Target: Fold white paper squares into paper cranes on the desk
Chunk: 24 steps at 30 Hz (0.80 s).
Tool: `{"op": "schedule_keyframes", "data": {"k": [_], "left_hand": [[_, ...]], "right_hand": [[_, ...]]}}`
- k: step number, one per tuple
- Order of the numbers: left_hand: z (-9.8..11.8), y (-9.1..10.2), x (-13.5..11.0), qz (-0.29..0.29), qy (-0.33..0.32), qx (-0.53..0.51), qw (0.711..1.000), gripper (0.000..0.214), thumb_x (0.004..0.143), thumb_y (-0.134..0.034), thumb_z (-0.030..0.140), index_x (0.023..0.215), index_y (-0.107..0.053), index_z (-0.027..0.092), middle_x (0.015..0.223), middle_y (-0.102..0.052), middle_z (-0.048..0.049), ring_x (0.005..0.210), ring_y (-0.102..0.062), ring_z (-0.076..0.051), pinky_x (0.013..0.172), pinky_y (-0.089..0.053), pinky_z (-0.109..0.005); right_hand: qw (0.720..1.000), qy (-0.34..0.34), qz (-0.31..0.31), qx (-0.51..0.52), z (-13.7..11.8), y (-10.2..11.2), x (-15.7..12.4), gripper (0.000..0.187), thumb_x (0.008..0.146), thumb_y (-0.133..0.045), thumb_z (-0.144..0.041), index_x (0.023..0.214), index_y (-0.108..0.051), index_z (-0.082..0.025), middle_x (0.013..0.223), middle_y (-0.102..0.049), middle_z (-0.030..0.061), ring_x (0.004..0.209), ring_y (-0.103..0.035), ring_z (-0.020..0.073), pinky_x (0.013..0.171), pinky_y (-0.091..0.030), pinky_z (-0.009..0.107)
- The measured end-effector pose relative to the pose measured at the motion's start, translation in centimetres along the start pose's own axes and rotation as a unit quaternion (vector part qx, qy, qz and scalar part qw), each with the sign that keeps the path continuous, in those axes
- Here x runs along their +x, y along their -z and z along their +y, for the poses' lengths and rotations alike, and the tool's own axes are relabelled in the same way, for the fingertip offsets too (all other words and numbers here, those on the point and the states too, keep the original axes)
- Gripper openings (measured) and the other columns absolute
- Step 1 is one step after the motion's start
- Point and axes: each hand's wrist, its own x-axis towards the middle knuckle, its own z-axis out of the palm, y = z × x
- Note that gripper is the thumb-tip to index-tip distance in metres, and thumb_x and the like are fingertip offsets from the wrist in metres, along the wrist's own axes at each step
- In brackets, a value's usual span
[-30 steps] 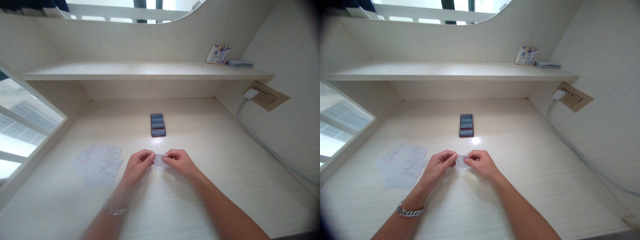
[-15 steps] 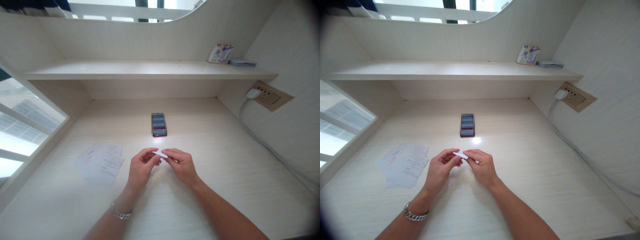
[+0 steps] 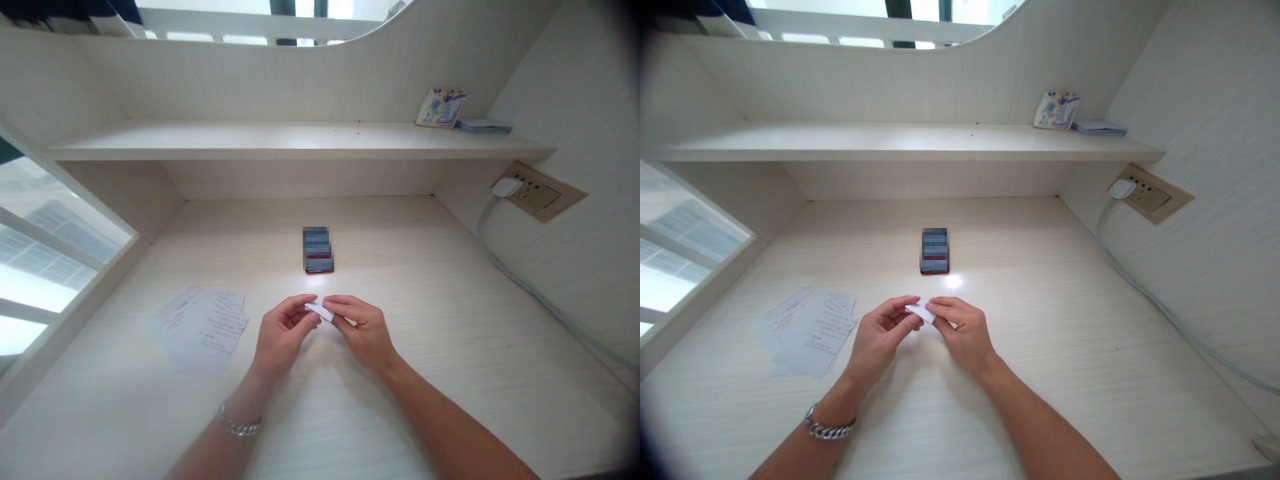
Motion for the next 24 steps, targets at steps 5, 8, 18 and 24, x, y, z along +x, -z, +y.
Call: {"op": "schedule_keyframes", "data": {"k": [5, 8, 18, 24], "left_hand": [[-0.3, 0.0, -0.1, 0.002, -0.014, 0.013, 1.000, 0.029, 0.077, -0.060, 0.024, 0.105, -0.062, 0.013, 0.080, -0.068, -0.0052, 0.072, -0.063, -0.015, 0.071, -0.051, -0.027], [-0.7, 0.1, -0.1, 0.009, -0.019, 0.031, 0.999, 0.031, 0.079, -0.057, 0.026, 0.107, -0.062, 0.013, 0.079, -0.069, -0.0059, 0.072, -0.064, -0.016, 0.072, -0.051, -0.029], [-0.7, 0.3, 0.1, 0.033, -0.001, 0.046, 0.998, 0.033, 0.077, -0.058, 0.025, 0.108, -0.065, 0.015, 0.078, -0.070, -0.0057, 0.072, -0.065, -0.018, 0.073, -0.051, -0.029], [-0.7, 0.2, 0.0, -0.006, -0.009, 0.060, 0.998, 0.037, 0.081, -0.054, 0.031, 0.114, -0.061, 0.015, 0.080, -0.070, -0.0062, 0.074, -0.064, -0.018, 0.074, -0.051, -0.030]], "right_hand": [[0.998, 0.037, 0.013, -0.049, 0.2, 0.0, -0.1, 0.026, 0.081, -0.057, -0.015, 0.101, -0.068, -0.029, 0.104, -0.065, 0.0040, 0.095, -0.062, 0.0175, 0.085, -0.051, 0.031], [0.996, 0.058, 0.011, -0.072, 0.4, 0.0, -0.2, 0.027, 0.082, -0.055, -0.014, 0.103, -0.067, -0.026, 0.106, -0.064, 0.0059, 0.096, -0.061, 0.0175, 0.086, -0.050, 0.031], [0.987, -0.113, 0.041, 0.102, 0.2, 0.2, 0.3, 0.027, 0.082, -0.055, -0.025, 0.107, -0.065, -0.022, 0.117, -0.059, 0.0086, 0.100, -0.059, 0.0212, 0.081, -0.052, 0.033], [0.954, -0.245, 0.026, 0.170, 0.9, 0.2, 0.8, 0.031, 0.072, -0.065, -0.035, 0.093, -0.070, -0.013, 0.074, -0.069, 0.0074, 0.062, -0.063, 0.0166, 0.062, -0.054, 0.031]]}}
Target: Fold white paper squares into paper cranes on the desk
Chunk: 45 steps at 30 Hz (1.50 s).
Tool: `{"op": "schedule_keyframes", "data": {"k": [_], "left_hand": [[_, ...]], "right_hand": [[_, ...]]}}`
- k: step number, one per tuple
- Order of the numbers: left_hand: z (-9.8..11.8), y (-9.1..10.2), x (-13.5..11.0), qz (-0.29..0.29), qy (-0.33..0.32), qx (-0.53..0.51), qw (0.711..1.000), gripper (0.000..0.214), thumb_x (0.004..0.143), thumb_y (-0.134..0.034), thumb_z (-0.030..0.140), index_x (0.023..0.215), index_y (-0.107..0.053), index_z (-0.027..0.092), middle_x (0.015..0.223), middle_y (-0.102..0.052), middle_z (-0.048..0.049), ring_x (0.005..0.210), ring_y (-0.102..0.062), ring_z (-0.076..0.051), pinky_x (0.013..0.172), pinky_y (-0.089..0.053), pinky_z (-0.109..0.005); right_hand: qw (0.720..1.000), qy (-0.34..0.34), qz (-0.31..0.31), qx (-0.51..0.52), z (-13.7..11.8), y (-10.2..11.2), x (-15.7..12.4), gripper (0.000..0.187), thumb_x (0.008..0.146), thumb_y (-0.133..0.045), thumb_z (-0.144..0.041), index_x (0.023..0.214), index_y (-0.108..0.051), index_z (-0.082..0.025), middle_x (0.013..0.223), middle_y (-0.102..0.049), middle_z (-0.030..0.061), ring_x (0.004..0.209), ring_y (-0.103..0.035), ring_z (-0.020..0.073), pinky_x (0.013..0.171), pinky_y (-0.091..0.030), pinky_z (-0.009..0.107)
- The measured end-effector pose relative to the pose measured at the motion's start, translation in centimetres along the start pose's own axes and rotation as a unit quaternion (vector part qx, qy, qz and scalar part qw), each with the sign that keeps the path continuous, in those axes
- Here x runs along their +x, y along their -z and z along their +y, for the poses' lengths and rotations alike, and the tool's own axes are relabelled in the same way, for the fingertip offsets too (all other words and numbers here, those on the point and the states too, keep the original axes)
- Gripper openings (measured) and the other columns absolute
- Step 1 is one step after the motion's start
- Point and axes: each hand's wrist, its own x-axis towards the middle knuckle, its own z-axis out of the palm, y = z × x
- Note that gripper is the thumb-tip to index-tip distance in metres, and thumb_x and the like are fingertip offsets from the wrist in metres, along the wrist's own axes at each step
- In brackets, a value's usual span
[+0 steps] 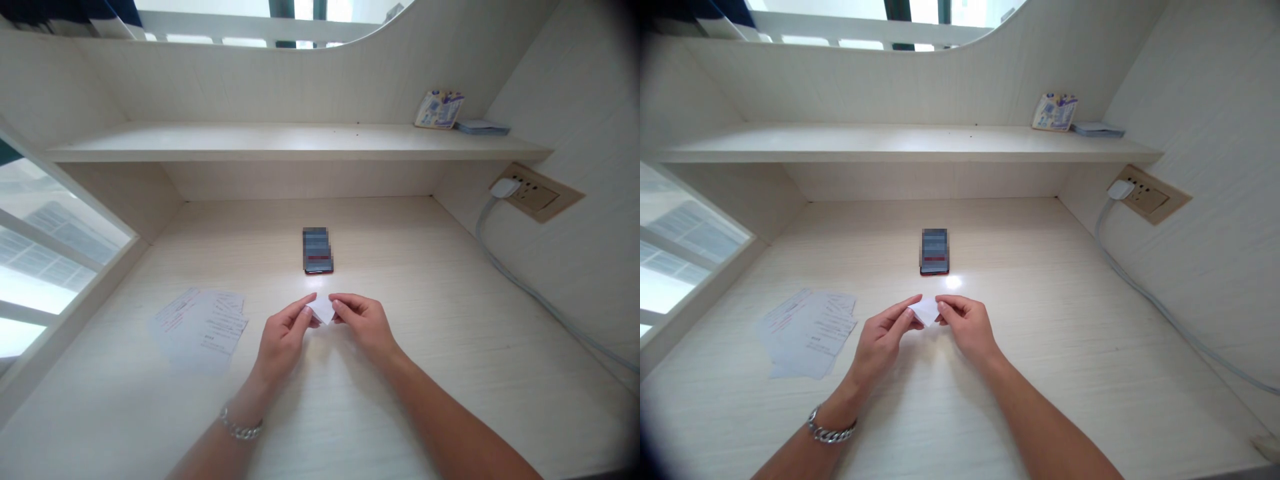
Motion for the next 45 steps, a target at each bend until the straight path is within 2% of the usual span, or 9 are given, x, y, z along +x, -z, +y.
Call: {"op": "schedule_keyframes", "data": {"k": [8, 16, 19, 23, 27, 32, 35, 40, 45], "left_hand": [[0.05, 0.30, 0.10, -0.005, -0.005, 0.032, 0.999, 0.033, 0.082, -0.053, 0.030, 0.109, -0.064, 0.016, 0.079, -0.070, -0.0052, 0.075, -0.065, -0.017, 0.074, -0.051, -0.029], [-0.38, 0.16, 0.11, 0.050, 0.009, -0.015, 0.999, 0.031, 0.076, -0.058, 0.025, 0.105, -0.067, 0.017, 0.091, -0.071, -0.0066, 0.077, -0.066, -0.019, 0.076, -0.054, -0.032], [-0.35, 0.16, 0.29, 0.047, 0.039, -0.071, 0.996, 0.031, 0.073, -0.061, 0.024, 0.102, -0.068, 0.015, 0.096, -0.070, -0.0086, 0.080, -0.067, -0.021, 0.078, -0.054, -0.035], [-0.03, 0.19, 0.69, 0.038, 0.093, -0.185, 0.978, 0.032, 0.068, -0.066, 0.021, 0.098, -0.069, 0.011, 0.094, -0.071, -0.0117, 0.081, -0.066, -0.022, 0.073, -0.055, -0.035], [0.15, 0.15, 0.89, 0.033, 0.117, -0.222, 0.968, 0.030, 0.067, -0.066, 0.021, 0.096, -0.070, 0.011, 0.090, -0.071, -0.0120, 0.079, -0.066, -0.020, 0.071, -0.055, -0.033], [0.14, 0.17, 0.63, 0.006, 0.072, -0.122, 0.990, 0.030, 0.072, -0.063, 0.024, 0.100, -0.069, 0.015, 0.100, -0.069, -0.0095, 0.090, -0.064, -0.022, 0.078, -0.053, -0.034], [0.15, 0.24, 0.46, 0.017, 0.040, -0.050, 0.998, 0.030, 0.071, -0.065, 0.025, 0.100, -0.069, 0.016, 0.098, -0.070, -0.0078, 0.087, -0.064, -0.021, 0.076, -0.053, -0.032], [-0.08, 0.32, 0.52, 0.042, 0.010, -0.064, 0.997, 0.025, 0.066, -0.069, 0.022, 0.090, -0.069, 0.016, 0.089, -0.071, -0.0066, 0.079, -0.065, -0.019, 0.069, -0.053, -0.028], [0.00, 0.42, 0.59, -0.008, 0.022, -0.041, 0.999, 0.021, 0.063, -0.069, 0.019, 0.084, -0.071, 0.015, 0.084, -0.071, -0.0065, 0.078, -0.065, -0.020, 0.072, -0.050, -0.028]], "right_hand": [[1.000, -0.012, 0.001, 0.023, -0.16, 0.15, 0.08, 0.029, 0.068, -0.068, -0.033, 0.088, -0.071, -0.013, 0.069, -0.069, 0.0058, 0.061, -0.062, 0.0156, 0.062, -0.052, 0.031], [1.000, 0.001, -0.013, 0.022, -0.23, 0.02, 0.01, 0.026, 0.070, -0.067, -0.030, 0.089, -0.070, -0.013, 0.066, -0.068, 0.0053, 0.062, -0.063, 0.0160, 0.062, -0.053, 0.031], [1.000, 0.007, -0.013, 0.016, -0.18, 0.07, 0.03, 0.025, 0.070, -0.067, -0.030, 0.089, -0.070, -0.014, 0.068, -0.068, 0.0053, 0.062, -0.063, 0.0161, 0.062, -0.053, 0.031], [1.000, 0.019, -0.009, 0.007, -0.13, 0.13, 0.07, 0.025, 0.070, -0.067, -0.030, 0.088, -0.071, -0.015, 0.069, -0.069, 0.0054, 0.063, -0.063, 0.0164, 0.062, -0.053, 0.031], [1.000, 0.021, -0.006, 0.008, -0.15, 0.11, 0.09, 0.024, 0.070, -0.067, -0.029, 0.088, -0.071, -0.015, 0.069, -0.068, 0.0051, 0.063, -0.062, 0.0159, 0.060, -0.053, 0.031], [1.000, 0.024, -0.009, 0.006, -0.10, 0.24, 0.13, 0.023, 0.070, -0.066, -0.028, 0.088, -0.071, -0.015, 0.070, -0.068, 0.0051, 0.062, -0.061, 0.0149, 0.059, -0.053, 0.030], [1.000, 0.024, -0.011, -0.003, -0.03, 0.31, 0.16, 0.024, 0.070, -0.066, -0.030, 0.088, -0.072, -0.016, 0.072, -0.069, 0.0060, 0.063, -0.062, 0.0158, 0.058, -0.053, 0.030], [1.000, 0.022, -0.015, 0.001, -0.06, 0.26, 0.18, 0.025, 0.070, -0.066, -0.031, 0.089, -0.072, -0.016, 0.074, -0.070, 0.0061, 0.063, -0.062, 0.0159, 0.057, -0.053, 0.030], [1.000, 0.020, -0.022, 0.001, -0.21, 0.30, 0.18, 0.023, 0.070, -0.066, -0.031, 0.086, -0.072, -0.016, 0.071, -0.069, 0.0048, 0.061, -0.061, 0.0151, 0.058, -0.052, 0.029]]}}
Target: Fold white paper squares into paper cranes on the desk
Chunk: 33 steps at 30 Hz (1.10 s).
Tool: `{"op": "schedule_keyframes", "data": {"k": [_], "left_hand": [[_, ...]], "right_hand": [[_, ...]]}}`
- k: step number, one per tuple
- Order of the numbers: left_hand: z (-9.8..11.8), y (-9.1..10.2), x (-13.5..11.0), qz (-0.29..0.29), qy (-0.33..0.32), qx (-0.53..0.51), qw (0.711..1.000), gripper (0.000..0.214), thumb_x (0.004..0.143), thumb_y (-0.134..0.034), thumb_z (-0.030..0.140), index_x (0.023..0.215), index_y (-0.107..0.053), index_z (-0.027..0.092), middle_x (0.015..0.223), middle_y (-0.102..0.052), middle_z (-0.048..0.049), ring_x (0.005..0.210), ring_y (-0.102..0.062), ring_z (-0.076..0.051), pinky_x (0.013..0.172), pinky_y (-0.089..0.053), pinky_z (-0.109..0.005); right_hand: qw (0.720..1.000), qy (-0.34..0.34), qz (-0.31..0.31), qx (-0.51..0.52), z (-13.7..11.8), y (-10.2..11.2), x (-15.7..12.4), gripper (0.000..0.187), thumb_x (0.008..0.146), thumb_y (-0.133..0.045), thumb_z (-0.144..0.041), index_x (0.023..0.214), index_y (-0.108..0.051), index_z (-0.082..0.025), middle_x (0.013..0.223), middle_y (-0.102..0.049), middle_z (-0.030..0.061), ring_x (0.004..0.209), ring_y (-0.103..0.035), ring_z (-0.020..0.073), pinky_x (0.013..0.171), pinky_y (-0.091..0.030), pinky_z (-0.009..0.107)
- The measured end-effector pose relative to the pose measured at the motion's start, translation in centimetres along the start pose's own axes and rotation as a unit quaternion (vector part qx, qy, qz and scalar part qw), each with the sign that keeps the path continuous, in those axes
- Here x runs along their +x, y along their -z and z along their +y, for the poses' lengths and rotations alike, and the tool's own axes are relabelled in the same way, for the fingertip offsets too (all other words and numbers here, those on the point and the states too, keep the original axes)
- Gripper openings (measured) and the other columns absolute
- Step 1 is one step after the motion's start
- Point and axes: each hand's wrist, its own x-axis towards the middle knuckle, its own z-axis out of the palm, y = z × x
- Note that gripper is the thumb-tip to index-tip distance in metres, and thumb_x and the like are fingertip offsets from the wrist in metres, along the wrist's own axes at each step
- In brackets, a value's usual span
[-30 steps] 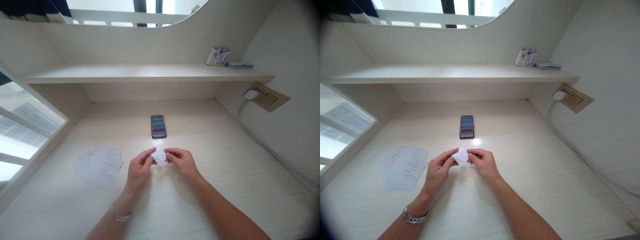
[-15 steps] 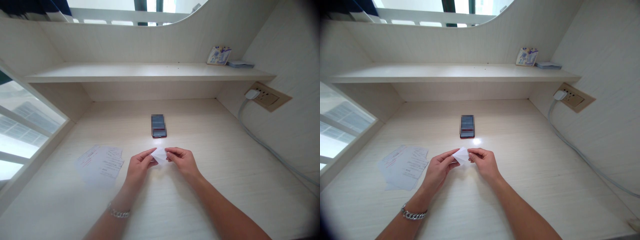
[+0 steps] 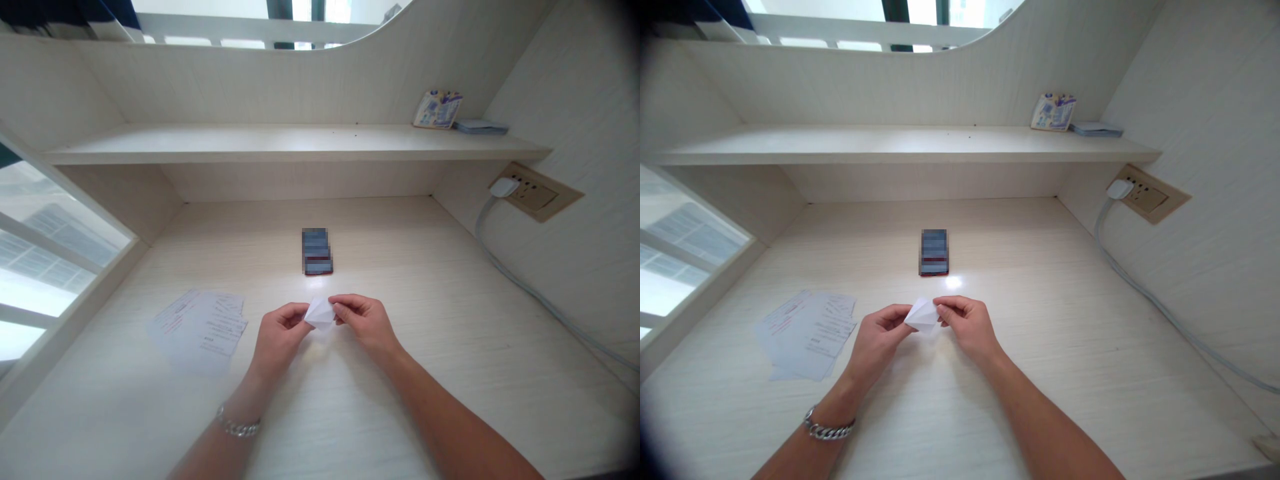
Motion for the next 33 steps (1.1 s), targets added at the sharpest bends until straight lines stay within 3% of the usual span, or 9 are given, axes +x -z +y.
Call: {"op": "schedule_keyframes", "data": {"k": [6, 11, 17, 23, 28, 33], "left_hand": [[-0.40, -0.09, -0.16, 0.009, -0.004, 0.013, 1.000, 0.014, 0.062, -0.069, 0.015, 0.074, -0.064, 0.015, 0.071, -0.067, -0.0017, 0.069, -0.062, -0.015, 0.062, -0.046, -0.022], [-0.38, -0.54, -0.35, 0.001, -0.023, -0.032, 0.999, 0.045, 0.061, -0.071, 0.013, 0.102, -0.055, 0.020, 0.077, -0.066, -0.0003, 0.066, -0.061, -0.014, 0.057, -0.046, -0.022], [-0.17, -0.54, -0.37, 0.000, -0.036, 0.052, 0.998, 0.017, 0.066, -0.067, 0.018, 0.082, -0.067, 0.014, 0.084, -0.069, -0.0063, 0.075, -0.062, -0.018, 0.066, -0.047, -0.024], [-0.52, -0.50, -0.31, 0.026, -0.030, 0.075, 0.996, 0.016, 0.070, -0.065, 0.024, 0.083, -0.067, 0.015, 0.078, -0.068, -0.0042, 0.070, -0.061, -0.016, 0.061, -0.045, -0.023], [-0.57, -0.66, -0.48, 0.001, -0.022, 0.070, 0.997, 0.020, 0.075, -0.060, 0.026, 0.090, -0.068, 0.016, 0.080, -0.069, -0.0038, 0.073, -0.060, -0.017, 0.061, -0.044, -0.022], [-0.65, -0.74, -0.45, -0.008, 0.010, 0.058, 0.998, 0.023, 0.078, -0.057, 0.032, 0.090, -0.068, 0.016, 0.074, -0.068, -0.0032, 0.062, -0.058, -0.014, 0.053, -0.042, -0.021]], "right_hand": [[0.999, -0.003, -0.048, -0.010, -0.12, -0.13, -0.22, 0.018, 0.073, -0.064, -0.028, 0.084, -0.070, -0.015, 0.065, -0.065, 0.0025, 0.058, -0.058, 0.0122, 0.058, -0.049, 0.025], [0.997, 0.001, -0.071, 0.012, -0.16, -0.48, -0.38, 0.014, 0.074, -0.064, -0.027, 0.080, -0.067, -0.015, 0.062, -0.062, 0.0001, 0.057, -0.057, 0.0111, 0.056, -0.046, 0.024], [0.996, -0.023, -0.081, 0.038, 0.07, -0.55, -0.30, 0.021, 0.073, -0.064, -0.034, 0.080, -0.067, -0.014, 0.061, -0.060, 0.0004, 0.057, -0.055, 0.0114, 0.057, -0.046, 0.025], [0.991, -0.060, -0.089, 0.077, 0.24, -0.77, -0.36, 0.021, 0.069, -0.068, -0.032, 0.082, -0.069, -0.016, 0.068, -0.064, 0.0016, 0.059, -0.055, 0.0111, 0.060, -0.047, 0.026], [0.989, -0.077, -0.086, 0.097, 0.60, -0.71, -0.28, 0.020, 0.068, -0.070, -0.032, 0.079, -0.069, -0.015, 0.066, -0.064, 0.0017, 0.057, -0.055, 0.0103, 0.058, -0.046, 0.024], [0.981, -0.105, -0.088, 0.139, 0.77, -0.65, -0.24, 0.021, 0.067, -0.072, -0.033, 0.077, -0.068, -0.015, 0.068, -0.065, 0.0026, 0.058, -0.056, 0.0106, 0.058, -0.045, 0.024]]}}
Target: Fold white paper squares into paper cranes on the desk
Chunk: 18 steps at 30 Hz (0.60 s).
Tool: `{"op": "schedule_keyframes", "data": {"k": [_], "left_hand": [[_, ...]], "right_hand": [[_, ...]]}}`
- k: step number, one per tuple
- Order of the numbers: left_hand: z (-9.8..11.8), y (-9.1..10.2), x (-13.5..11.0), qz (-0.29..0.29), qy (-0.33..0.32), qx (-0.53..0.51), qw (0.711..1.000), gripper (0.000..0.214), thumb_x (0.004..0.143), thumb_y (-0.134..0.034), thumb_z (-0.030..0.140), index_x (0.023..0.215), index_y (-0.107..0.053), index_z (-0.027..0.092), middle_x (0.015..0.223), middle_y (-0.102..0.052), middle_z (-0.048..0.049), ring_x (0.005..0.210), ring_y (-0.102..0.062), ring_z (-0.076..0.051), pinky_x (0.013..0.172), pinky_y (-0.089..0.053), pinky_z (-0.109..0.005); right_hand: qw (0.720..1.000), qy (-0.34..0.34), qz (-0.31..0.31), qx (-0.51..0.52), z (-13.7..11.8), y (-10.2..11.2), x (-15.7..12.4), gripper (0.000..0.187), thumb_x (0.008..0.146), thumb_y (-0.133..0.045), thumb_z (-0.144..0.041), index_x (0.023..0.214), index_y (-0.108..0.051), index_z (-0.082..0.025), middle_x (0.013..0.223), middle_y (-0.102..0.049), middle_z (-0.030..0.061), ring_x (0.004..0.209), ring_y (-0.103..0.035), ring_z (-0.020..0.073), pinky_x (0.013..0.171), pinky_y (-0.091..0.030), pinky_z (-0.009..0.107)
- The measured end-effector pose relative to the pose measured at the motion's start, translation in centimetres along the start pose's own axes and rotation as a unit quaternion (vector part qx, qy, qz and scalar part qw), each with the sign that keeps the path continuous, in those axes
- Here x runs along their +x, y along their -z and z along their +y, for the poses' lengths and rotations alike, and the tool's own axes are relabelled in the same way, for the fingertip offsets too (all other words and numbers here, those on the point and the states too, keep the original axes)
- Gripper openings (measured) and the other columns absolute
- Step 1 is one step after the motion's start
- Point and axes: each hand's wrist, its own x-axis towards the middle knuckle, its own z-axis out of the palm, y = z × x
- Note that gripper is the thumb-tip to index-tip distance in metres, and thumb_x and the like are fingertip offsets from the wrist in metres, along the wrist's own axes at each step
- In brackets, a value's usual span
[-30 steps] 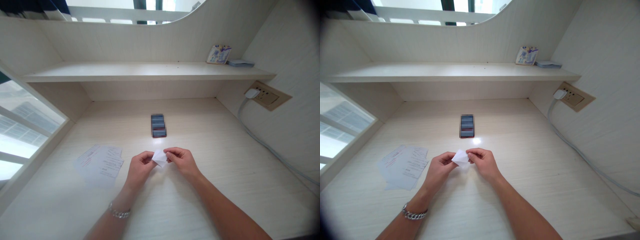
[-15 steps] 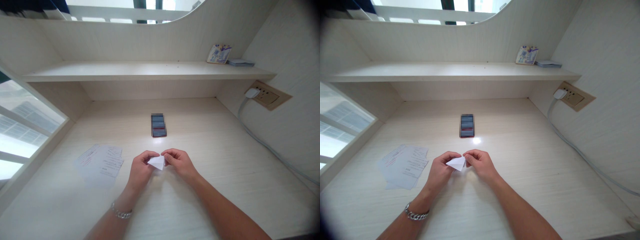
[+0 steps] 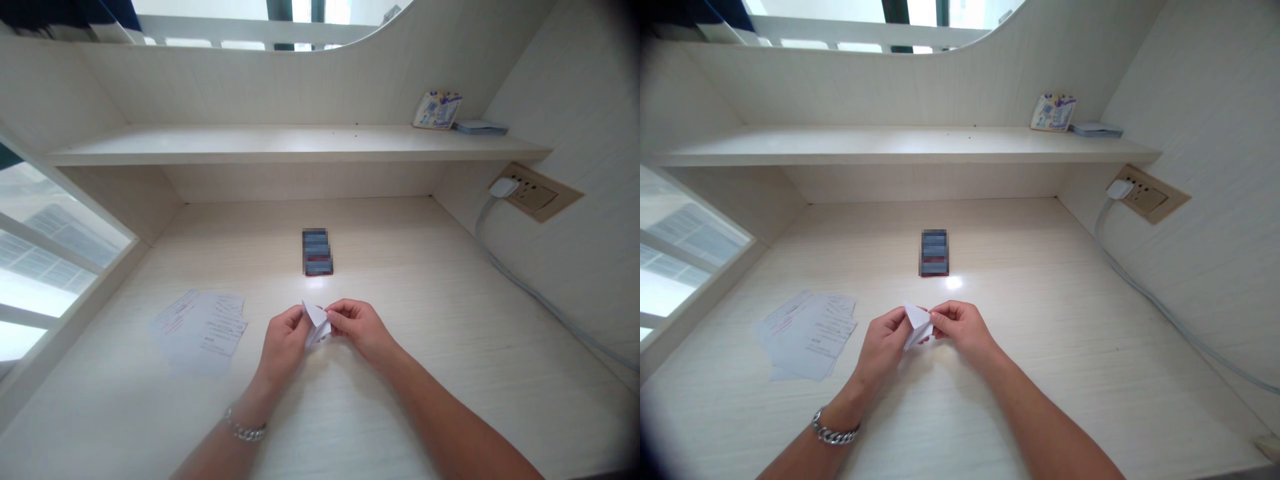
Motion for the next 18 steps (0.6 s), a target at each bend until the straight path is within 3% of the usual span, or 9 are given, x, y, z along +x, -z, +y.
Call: {"op": "schedule_keyframes", "data": {"k": [10, 14, 18], "left_hand": [[0.0, -0.7, 0.1, -0.049, 0.045, -0.138, 0.988, 0.027, 0.073, -0.063, 0.026, 0.097, -0.061, 0.014, 0.068, -0.065, -0.0035, 0.058, -0.062, -0.015, 0.053, -0.049, -0.025], [0.1, -0.6, 0.0, -0.027, 0.048, -0.112, 0.992, 0.025, 0.069, -0.066, 0.023, 0.092, -0.061, 0.014, 0.072, -0.065, -0.0038, 0.057, -0.062, -0.015, 0.052, -0.051, -0.027], [-0.2, -0.2, 0.0, 0.034, 0.006, -0.017, 0.999, 0.024, 0.069, -0.060, 0.016, 0.092, -0.063, 0.016, 0.079, -0.065, -0.0035, 0.063, -0.062, -0.016, 0.053, -0.051, -0.026]], "right_hand": [[1.000, -0.003, -0.008, -0.016, 0.1, 0.1, 0.0, 0.026, 0.067, -0.070, -0.037, 0.077, -0.065, -0.014, 0.069, -0.064, 0.0030, 0.058, -0.057, 0.0124, 0.059, -0.046, 0.027], [0.993, 0.030, 0.007, -0.110, 0.1, 0.2, 0.0, 0.025, 0.071, -0.066, -0.037, 0.082, -0.064, -0.015, 0.073, -0.064, 0.0035, 0.062, -0.057, 0.0136, 0.059, -0.047, 0.027], [0.956, 0.135, 0.080, -0.250, -0.9, -0.4, -0.9, 0.025, 0.082, -0.055, -0.038, 0.091, -0.063, -0.017, 0.081, -0.064, 0.0055, 0.072, -0.059, 0.0158, 0.066, -0.048, 0.029]]}}
